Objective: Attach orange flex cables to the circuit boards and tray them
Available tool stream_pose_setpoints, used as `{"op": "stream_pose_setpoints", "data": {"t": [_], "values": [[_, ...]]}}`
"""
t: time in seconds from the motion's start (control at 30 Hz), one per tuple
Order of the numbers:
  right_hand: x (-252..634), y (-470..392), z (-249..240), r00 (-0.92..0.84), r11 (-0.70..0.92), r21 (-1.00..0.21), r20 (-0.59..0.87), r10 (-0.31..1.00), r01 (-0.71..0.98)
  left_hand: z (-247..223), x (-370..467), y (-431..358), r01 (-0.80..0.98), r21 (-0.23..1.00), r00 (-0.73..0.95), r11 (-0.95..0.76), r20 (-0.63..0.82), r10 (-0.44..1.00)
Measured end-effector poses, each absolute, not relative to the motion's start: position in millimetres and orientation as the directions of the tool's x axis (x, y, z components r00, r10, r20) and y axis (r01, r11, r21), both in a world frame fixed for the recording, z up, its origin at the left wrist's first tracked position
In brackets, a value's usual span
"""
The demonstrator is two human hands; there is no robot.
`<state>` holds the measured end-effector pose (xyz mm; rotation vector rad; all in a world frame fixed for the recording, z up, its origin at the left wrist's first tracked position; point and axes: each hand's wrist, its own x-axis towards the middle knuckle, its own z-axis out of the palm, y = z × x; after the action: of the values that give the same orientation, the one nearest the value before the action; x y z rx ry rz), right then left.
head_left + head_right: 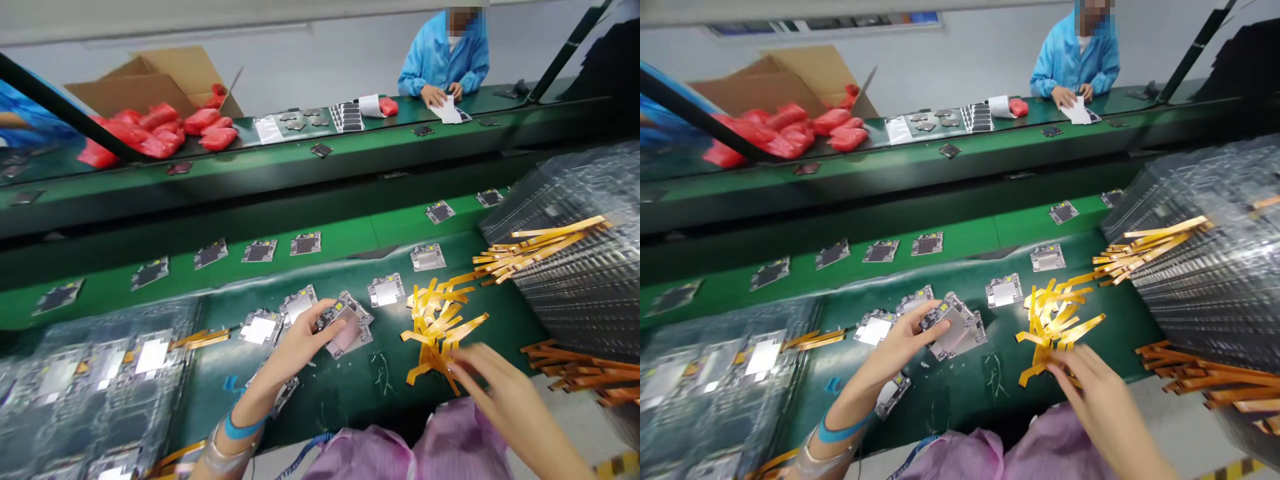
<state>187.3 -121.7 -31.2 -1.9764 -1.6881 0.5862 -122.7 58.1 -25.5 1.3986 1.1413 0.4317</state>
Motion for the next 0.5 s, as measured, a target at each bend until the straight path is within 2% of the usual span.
{"op": "stream_pose_setpoints", "data": {"t": [0.07, 0.2, 0.33, 0.5], "values": [[172, -87, -60, 0.030, -0.075, -0.574, -0.087, 0.996, 0.815, -21, -118, 53, 0.369, 0.911, 0.472, 0.186, -0.356, 0.807], [160, -43, -98, -0.062, -0.019, -0.529, -0.134, 0.989, 0.848, -12, -107, 44, 0.325, 0.930, 0.491, 0.174, -0.323, 0.809], [163, -39, -102, -0.140, 0.040, -0.496, -0.167, 0.976, 0.868, -14, -94, 34, 0.355, 0.914, 0.437, 0.196, -0.347, 0.830], [170, -39, -98, -0.149, 0.059, -0.449, -0.170, 0.974, 0.892, -16, -77, 31, 0.344, 0.913, 0.393, 0.219, -0.352, 0.849]]}}
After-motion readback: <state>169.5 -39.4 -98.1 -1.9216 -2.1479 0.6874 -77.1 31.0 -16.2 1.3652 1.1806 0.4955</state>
